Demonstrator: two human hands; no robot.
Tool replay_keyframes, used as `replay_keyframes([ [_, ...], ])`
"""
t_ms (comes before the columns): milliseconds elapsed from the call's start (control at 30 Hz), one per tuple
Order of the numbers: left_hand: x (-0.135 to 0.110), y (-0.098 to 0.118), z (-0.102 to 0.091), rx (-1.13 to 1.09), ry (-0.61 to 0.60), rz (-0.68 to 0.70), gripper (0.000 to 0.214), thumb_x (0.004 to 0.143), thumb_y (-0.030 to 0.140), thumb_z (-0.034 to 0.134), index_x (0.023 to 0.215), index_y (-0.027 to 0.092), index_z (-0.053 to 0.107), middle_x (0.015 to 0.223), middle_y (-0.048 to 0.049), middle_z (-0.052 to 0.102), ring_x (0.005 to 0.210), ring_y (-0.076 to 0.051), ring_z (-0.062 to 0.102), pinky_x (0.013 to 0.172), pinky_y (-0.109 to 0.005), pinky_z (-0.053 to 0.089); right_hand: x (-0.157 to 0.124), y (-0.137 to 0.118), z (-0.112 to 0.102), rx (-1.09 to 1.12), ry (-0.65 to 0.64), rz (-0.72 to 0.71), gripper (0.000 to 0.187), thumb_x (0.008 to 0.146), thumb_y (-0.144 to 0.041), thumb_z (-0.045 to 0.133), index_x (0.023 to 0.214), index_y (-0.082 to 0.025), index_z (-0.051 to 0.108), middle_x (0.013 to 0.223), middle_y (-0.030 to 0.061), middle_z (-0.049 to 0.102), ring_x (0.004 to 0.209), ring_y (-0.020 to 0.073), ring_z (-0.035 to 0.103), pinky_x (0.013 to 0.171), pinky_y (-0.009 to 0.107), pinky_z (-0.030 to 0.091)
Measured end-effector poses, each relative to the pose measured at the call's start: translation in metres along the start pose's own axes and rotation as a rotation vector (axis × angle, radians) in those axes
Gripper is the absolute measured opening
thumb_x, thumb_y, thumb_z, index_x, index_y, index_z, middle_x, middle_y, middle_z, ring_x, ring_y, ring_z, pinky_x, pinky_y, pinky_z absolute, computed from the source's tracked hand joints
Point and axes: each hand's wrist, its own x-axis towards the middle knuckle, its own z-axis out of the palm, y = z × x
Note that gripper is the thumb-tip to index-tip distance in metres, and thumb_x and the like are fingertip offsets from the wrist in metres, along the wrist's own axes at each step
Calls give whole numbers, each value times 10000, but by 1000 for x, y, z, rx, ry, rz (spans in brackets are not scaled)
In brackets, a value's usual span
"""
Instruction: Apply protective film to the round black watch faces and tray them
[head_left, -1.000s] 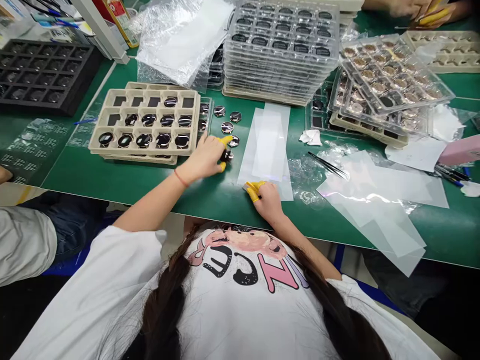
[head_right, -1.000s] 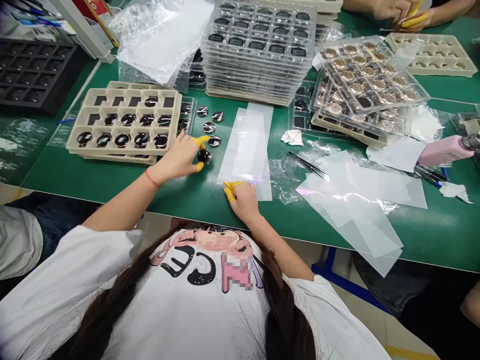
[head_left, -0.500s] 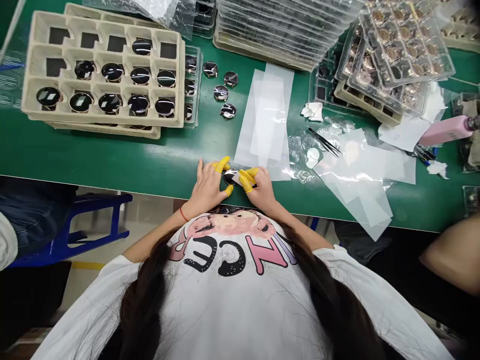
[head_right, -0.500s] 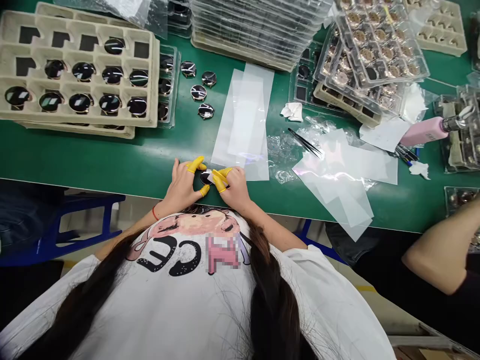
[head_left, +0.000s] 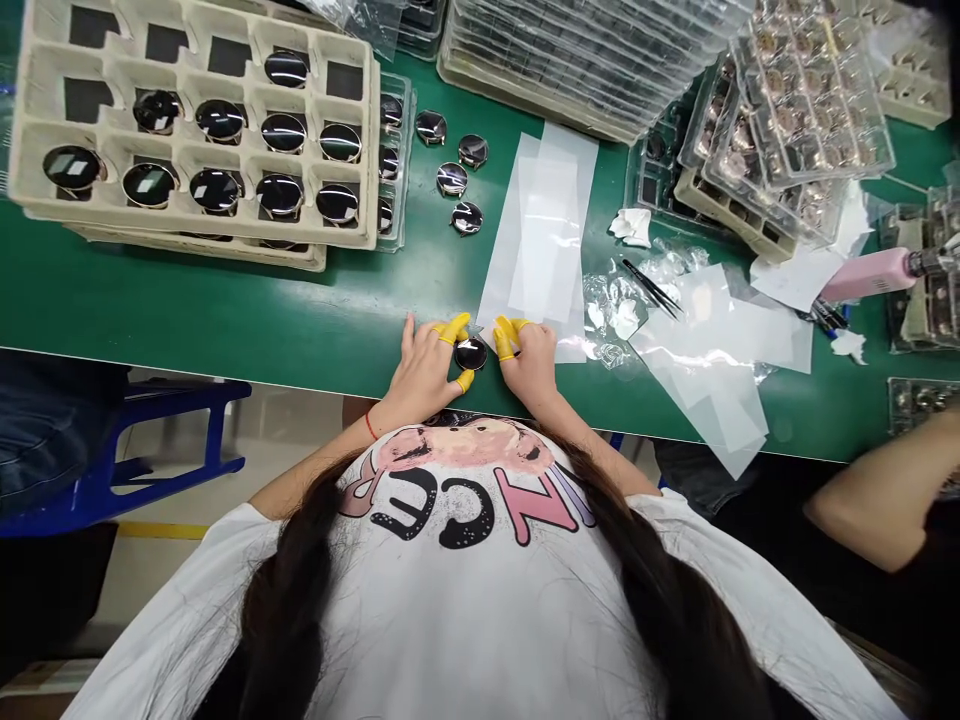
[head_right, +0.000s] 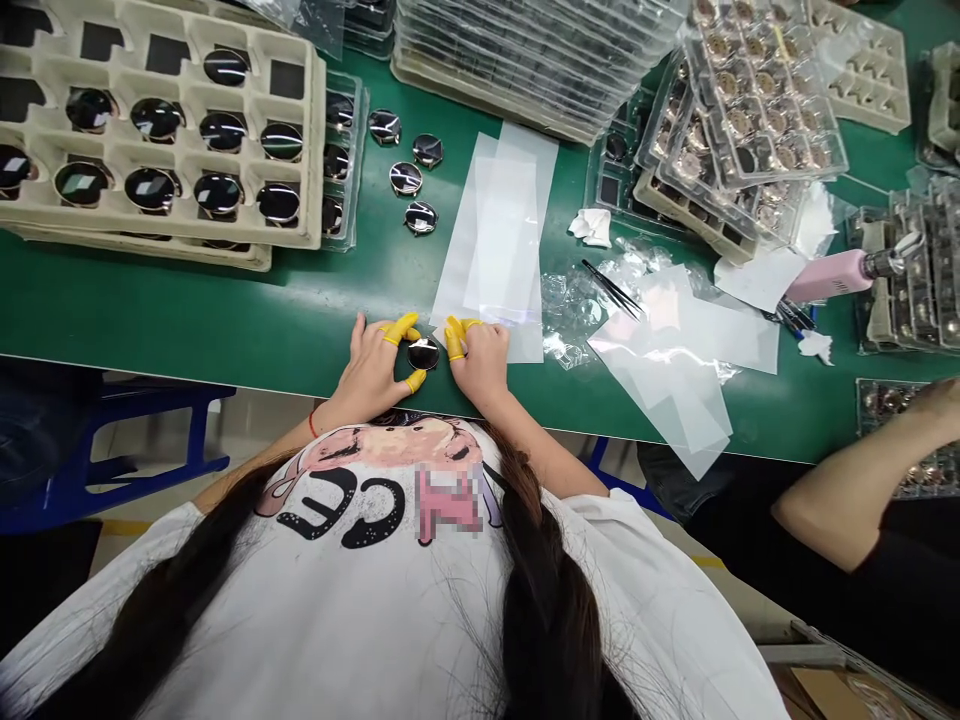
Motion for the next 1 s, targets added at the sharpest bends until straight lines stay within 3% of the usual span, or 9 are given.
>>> replay_keyframes([
  [100,0,0,-1,-13,-10,-3,576,899,260,600,1424,180,377,1239,-91,618,1295,-283,496,1269,-636,119,4,0,-14,107,-52,-24,297,985,-458,434,793,-234,471,806,57,612,774,217,514,844,415,402],
  [200,0,-2,-2,-28,-28,4,606,902,269,594,1449,172,353,1248,-101,608,1310,-290,485,1264,-649,117,5,-7,-28,191,-145,-151,292,1002,-465,422,887,-225,541,860,60,637,815,213,531,826,397,400],
  [300,0,-5,-2,-38,-47,22,663,887,270,604,1474,147,323,1265,-123,593,1329,-301,469,1262,-659,106,8,-16,-33,121,-306,-282,273,983,-400,466,792,-211,513,791,44,590,786,196,496,846,397,371],
  [400,0,-6,-1,-30,-42,29,665,885,270,610,1471,134,327,1283,-135,584,1336,-305,465,1263,-659,94,17,-23,-29,5,-399,-242,264,947,-339,503,724,-208,453,779,53,566,795,206,470,827,395,346],
  [567,0,-6,2,-18,-19,25,631,883,271,619,1438,124,358,1314,-154,571,1350,-320,454,1262,-655,114,41,-29,-26,-121,-415,-183,189,926,-267,505,750,-208,471,840,86,589,861,244,478,827,401,330],
  [733,1,-5,2,-1,-11,24,711,876,275,623,1480,134,276,1335,-160,554,1370,-327,436,1252,-669,114,55,-32,-26,-192,-430,-264,106,883,-139,488,801,-199,518,875,100,621,932,266,491,863,419,324],
  [1000,6,-10,-1,-58,-61,44,824,866,285,629,1528,117,169,1329,-158,559,1360,-322,450,1251,-661,87,61,-15,-43,52,-491,-438,209,978,-298,433,850,-200,566,899,99,633,859,238,506,812,389,368],
])
